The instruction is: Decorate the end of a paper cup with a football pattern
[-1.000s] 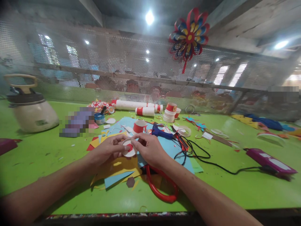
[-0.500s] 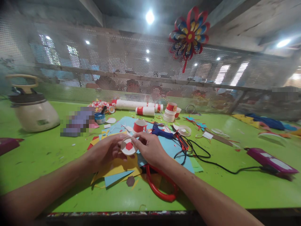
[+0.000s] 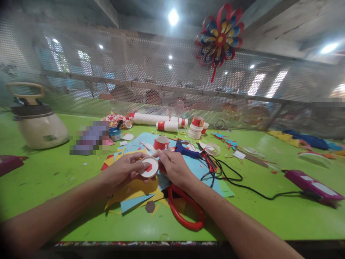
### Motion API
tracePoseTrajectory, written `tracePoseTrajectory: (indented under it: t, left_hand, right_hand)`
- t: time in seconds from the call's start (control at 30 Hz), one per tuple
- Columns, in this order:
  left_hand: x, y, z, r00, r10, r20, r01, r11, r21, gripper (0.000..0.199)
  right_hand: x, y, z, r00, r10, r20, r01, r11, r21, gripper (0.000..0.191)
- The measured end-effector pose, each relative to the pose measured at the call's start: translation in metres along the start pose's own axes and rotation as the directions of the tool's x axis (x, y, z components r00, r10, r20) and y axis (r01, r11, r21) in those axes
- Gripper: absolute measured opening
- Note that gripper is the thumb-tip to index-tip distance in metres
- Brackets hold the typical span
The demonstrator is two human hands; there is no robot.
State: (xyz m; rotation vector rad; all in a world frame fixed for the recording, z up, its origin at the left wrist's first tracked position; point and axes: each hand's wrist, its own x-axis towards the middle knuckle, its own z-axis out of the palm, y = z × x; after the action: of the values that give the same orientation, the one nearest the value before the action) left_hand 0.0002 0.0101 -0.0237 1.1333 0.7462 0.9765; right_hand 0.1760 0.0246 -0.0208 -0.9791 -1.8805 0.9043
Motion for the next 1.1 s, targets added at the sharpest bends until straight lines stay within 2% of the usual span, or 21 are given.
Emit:
tracePoseTrajectory:
  t: [0.17, 0.37, 0.53, 0.77, 0.97, 1.1]
  left_hand:
    - [0.0008, 0.0007, -0.0008, 0.999, 0.013, -0.035, -0.012, 0.999, 0.047, 0.035]
    - [0.0026, -0.0024, -0.0031, 0.999, 0.016, -0.052, -0.011, 0.997, 0.083, 0.03]
    - [0.0023, -0.0037, -0.003, 0.999, -0.001, -0.052, 0.004, 0.998, 0.067, 0.027]
    - [-0.0009, -0.0005, -0.0012, 1.0, -0.019, 0.013, 0.019, 1.0, 0.007, 0.019]
    - [-0.0007, 0.0005, -0.0004, 0.999, -0.017, -0.028, 0.018, 0.999, 0.051, 0.033]
    - [-0.0008, -0.0001, -0.0001, 0.998, -0.021, -0.059, 0.026, 0.996, 0.085, 0.032]
  right_hand:
    - [0.0019, 0.0032, -0.0018, 0.998, 0.047, 0.04, -0.048, 0.998, 0.03, 0.048]
    - [-0.0013, -0.0047, 0.0008, 0.994, 0.057, 0.098, -0.057, 0.998, -0.003, 0.047]
    - [0.0002, -0.0043, 0.0, 0.99, 0.1, 0.098, -0.096, 0.995, -0.041, 0.04]
    - [0.0023, 0.0001, -0.0021, 0.982, 0.164, 0.088, -0.162, 0.986, -0.033, 0.032]
    - [0.0033, -0.0027, -0.0017, 0.982, 0.174, 0.072, -0.174, 0.985, -0.003, 0.03]
    - [0.0031, -0.0042, -0.0008, 0.982, 0.175, 0.065, -0.176, 0.984, 0.001, 0.028]
